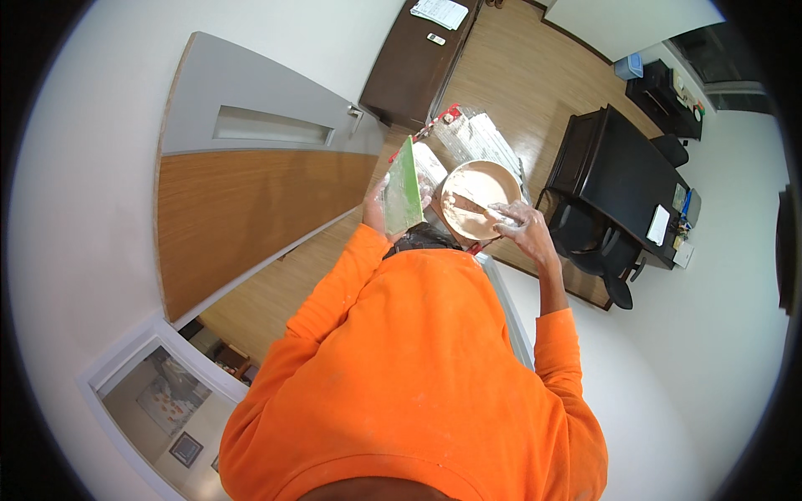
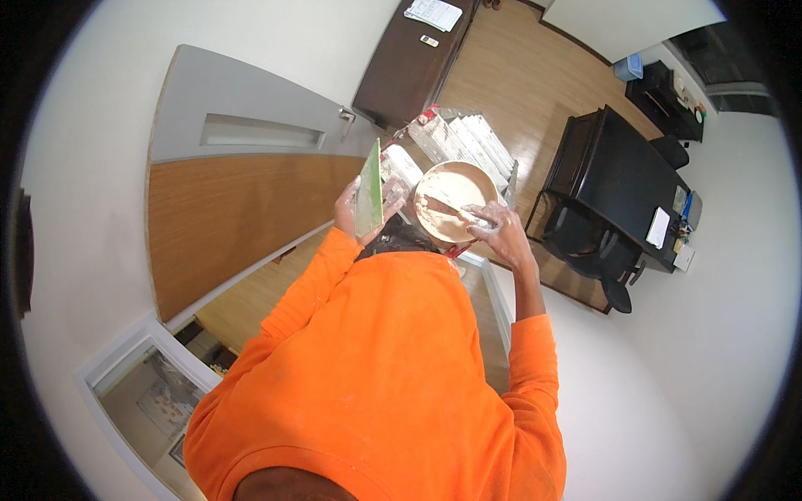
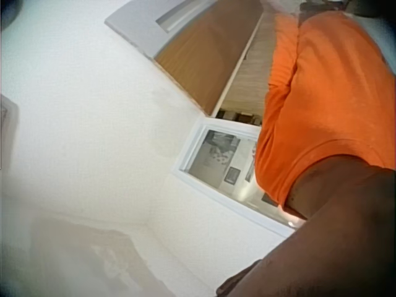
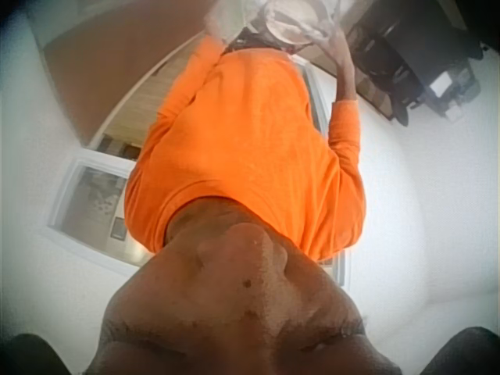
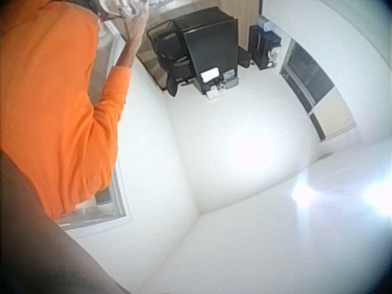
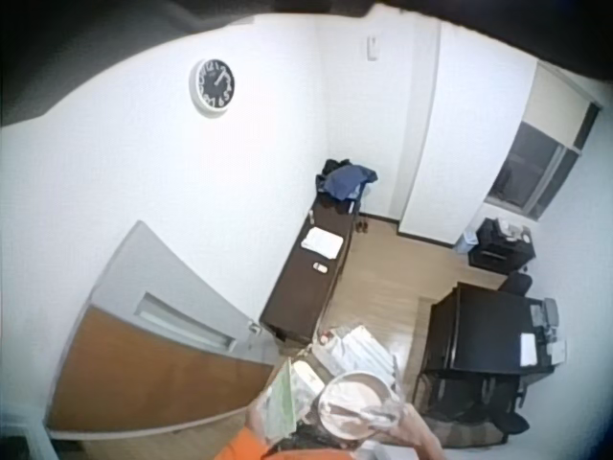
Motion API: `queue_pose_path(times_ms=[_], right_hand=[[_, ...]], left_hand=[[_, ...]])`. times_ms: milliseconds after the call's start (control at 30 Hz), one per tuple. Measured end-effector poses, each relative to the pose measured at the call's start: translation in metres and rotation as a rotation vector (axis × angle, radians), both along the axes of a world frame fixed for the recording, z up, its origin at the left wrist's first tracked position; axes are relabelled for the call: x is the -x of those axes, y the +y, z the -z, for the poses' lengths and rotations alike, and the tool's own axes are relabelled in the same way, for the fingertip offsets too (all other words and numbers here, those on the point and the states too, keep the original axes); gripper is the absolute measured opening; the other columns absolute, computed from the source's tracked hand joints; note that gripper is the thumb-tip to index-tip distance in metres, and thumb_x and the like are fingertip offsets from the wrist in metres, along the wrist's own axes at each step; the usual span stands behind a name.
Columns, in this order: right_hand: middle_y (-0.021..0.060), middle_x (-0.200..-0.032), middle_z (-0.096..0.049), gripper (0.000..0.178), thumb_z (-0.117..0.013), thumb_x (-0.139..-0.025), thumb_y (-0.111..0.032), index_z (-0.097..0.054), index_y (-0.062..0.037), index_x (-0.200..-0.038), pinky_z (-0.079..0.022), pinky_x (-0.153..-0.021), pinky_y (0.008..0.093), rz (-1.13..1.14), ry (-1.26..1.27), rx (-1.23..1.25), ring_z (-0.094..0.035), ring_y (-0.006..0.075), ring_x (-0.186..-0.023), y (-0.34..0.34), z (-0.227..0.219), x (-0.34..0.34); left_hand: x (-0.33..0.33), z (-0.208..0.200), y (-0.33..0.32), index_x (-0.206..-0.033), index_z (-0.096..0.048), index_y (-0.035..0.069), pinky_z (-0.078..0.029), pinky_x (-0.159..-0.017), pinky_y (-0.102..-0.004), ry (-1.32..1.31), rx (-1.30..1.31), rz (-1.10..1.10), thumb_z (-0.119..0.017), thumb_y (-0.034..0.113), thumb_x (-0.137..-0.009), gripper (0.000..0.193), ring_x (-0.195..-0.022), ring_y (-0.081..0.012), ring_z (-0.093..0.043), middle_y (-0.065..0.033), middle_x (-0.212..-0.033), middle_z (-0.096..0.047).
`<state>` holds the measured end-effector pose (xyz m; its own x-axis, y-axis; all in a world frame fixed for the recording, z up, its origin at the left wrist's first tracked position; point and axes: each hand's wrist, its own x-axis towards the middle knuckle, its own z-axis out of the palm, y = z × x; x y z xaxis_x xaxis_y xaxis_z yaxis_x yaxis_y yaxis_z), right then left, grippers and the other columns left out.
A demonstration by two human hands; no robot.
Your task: The person scoops plaster from a container onto a green trowel and applies it to the upper wall near the ceiling. The person repeatedly reloads the trowel and smooths the plaster across the wall surface.
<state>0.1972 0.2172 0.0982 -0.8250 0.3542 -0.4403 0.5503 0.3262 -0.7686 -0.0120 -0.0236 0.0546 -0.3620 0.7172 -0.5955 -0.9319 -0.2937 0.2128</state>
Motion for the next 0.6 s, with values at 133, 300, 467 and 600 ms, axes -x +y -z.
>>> queue_pose_path(times_ms=[133,300,467,600], right_hand=[[0.0138,-0.102,-0.070,0.042,-0.076,-0.075,-0.018,-0.071,-0.0009,-0.113,-0.049,-0.086,0.0356,0.074,0.095,-0.007,-0.063,0.0244,-0.090,-0.011,0.004,-0.015],[0.0062,-0.093,-0.070,0.033,-0.073,-0.082,-0.020,-0.072,0.0001,-0.108,-0.047,-0.066,0.0299,0.351,0.172,0.234,-0.059,0.0142,-0.071,-0.017,0.024,-0.045],[-0.0008,-0.081,-0.063,0.024,-0.070,-0.087,-0.021,-0.071,-0.0026,-0.103,-0.036,-0.052,0.0200,0.515,0.132,0.398,-0.052,0.0042,-0.063,-0.018,-0.005,-0.050],[0.0007,-0.082,-0.064,0.021,-0.073,-0.083,-0.015,-0.068,-0.0029,-0.100,-0.042,-0.057,0.0211,0.593,0.376,0.584,-0.056,0.0063,-0.068,-0.025,-0.035,-0.037]], left_hand=[[0.006,-0.009,-0.004,-0.142,-0.045,0.010,-0.040,-0.108,-0.0475,-0.051,-0.016,-0.096,-0.048,0.038,-0.097,0.053,-0.123,-0.0312,-0.052,-0.0156,-0.137,-0.052],[0.014,-0.009,-0.010,-0.130,-0.053,0.003,-0.049,-0.098,-0.0414,0.064,0.019,-0.127,-0.051,0.033,-0.096,0.045,-0.111,-0.0275,-0.060,-0.0150,-0.126,-0.060],[0.021,-0.030,-0.006,-0.128,-0.055,0.001,-0.052,-0.092,-0.0389,0.121,0.158,-0.008,-0.057,0.028,-0.092,0.045,-0.103,-0.0253,-0.065,-0.0130,-0.116,-0.065],[0.028,-0.051,0.012,-0.129,-0.054,-0.001,-0.052,-0.093,-0.0361,0.234,0.143,0.168,-0.058,0.018,-0.092,0.042,-0.103,-0.0233,-0.066,-0.0121,-0.116,-0.066]])
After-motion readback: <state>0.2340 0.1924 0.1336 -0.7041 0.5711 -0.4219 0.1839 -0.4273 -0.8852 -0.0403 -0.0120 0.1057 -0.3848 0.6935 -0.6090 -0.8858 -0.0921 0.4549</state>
